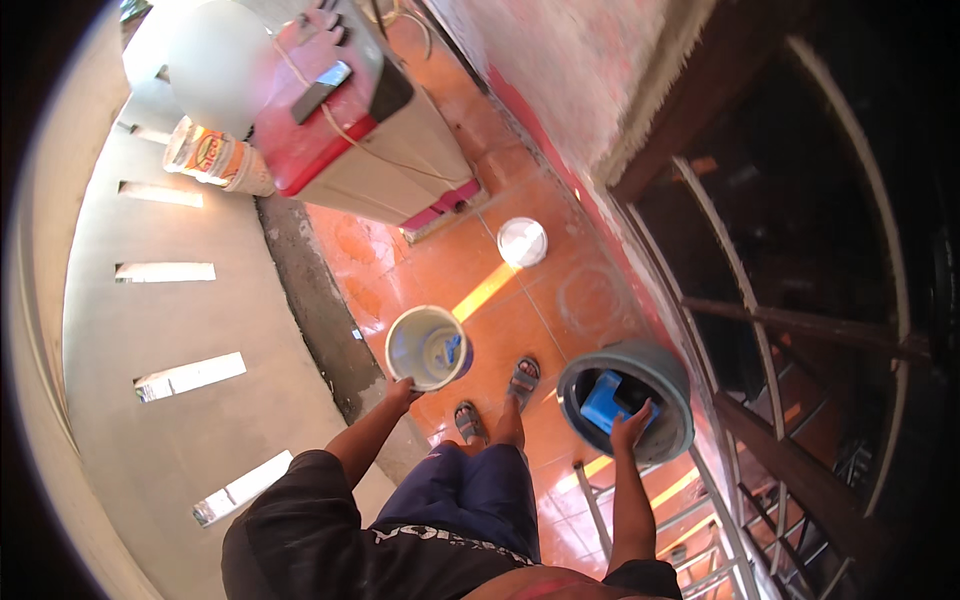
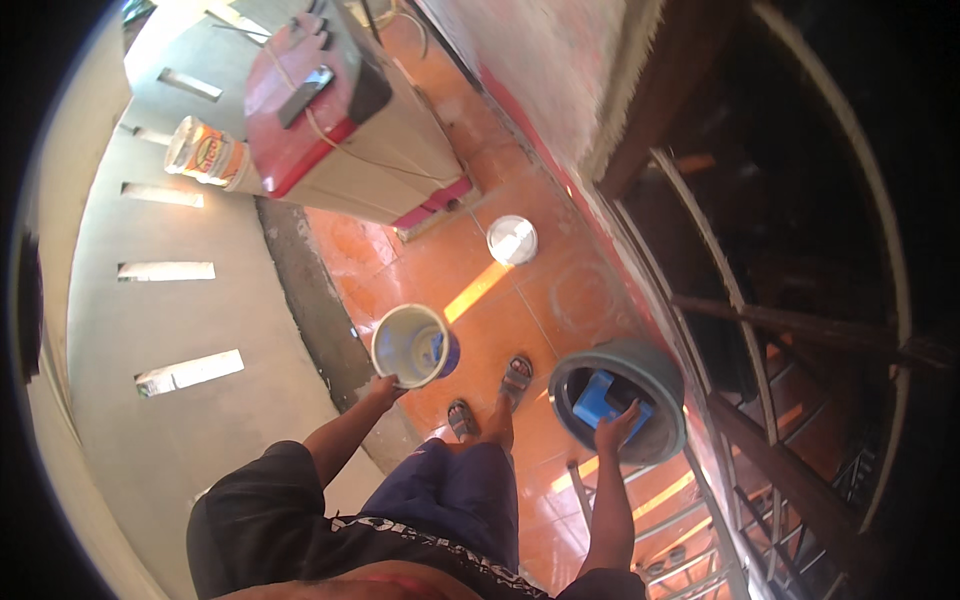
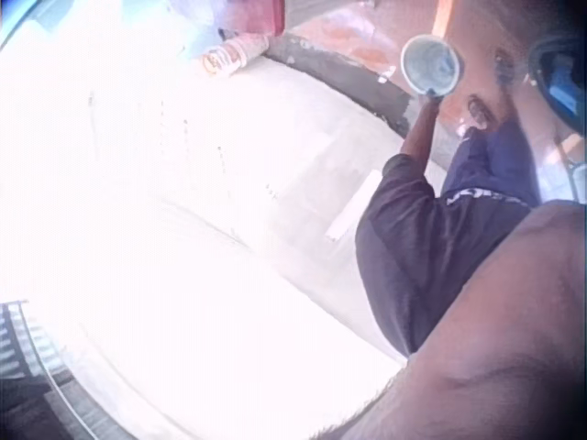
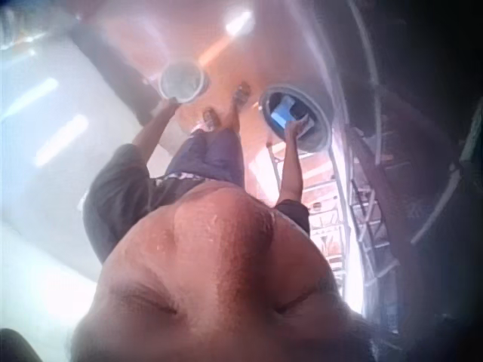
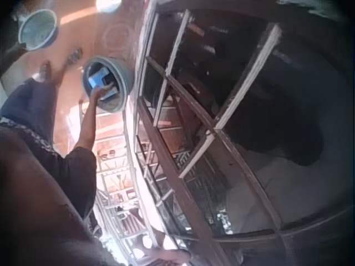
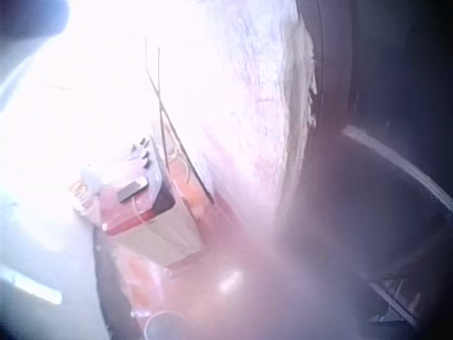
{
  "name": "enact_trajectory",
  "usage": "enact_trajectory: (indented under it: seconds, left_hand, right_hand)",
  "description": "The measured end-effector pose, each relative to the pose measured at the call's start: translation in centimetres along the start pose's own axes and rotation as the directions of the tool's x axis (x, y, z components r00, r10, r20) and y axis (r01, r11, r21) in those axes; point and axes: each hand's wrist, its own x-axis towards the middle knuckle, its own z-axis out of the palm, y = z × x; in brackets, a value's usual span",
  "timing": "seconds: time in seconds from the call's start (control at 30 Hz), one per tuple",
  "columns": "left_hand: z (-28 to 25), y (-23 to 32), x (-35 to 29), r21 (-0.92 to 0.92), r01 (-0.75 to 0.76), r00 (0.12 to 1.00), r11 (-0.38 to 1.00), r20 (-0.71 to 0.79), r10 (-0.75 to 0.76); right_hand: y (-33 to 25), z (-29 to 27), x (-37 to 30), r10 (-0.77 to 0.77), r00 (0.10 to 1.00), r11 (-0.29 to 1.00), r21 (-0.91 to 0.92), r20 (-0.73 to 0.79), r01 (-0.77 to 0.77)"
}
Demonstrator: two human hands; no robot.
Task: The person paints a white ceiling using a blue-handled brush and a bucket of paint. They repeatedly dip the brush into the bucket and apply paint to the ceiling surface. Later, they move a metal stand, pick up a bucket, and rinse the brush with water from a hose.
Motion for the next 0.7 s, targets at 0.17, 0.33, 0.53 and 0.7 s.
enact_trajectory:
  seconds: [0.17, 0.33, 0.53, 0.7]
  left_hand:
    - [-16.9, 4.1, -7.2, -0.255, -0.041, 0.975, 0.966, -0.219, -0.016]
    - [-27.0, 2.6, -13.3, -0.591, -0.194, 0.948, 0.783, -0.32, -0.006]
    - [-32.2, -0.8, -17.1, -0.739, -0.278, 0.904, 0.613, -0.417, -0.093]
    - [-35.8, 0.4, -15.4, -0.753, -0.235, 0.883, 0.615, -0.43, -0.189]
  right_hand:
    - [-8.4, 2.8, -4.5, -0.065, 0.885, 0.998, 0.042, 0.461, 0.052]
    - [-19.9, 5.2, -0.4, -0.138, 0.729, 0.99, 0.121, 0.671, 0.076]
    - [-41.8, 9.7, 7.7, -0.512, 0.629, 0.847, 0.219, 0.585, 0.485]
    - [-56.1, 11.8, 9.9, -0.553, 0.672, 0.833, 0.34, 0.492, 0.436]
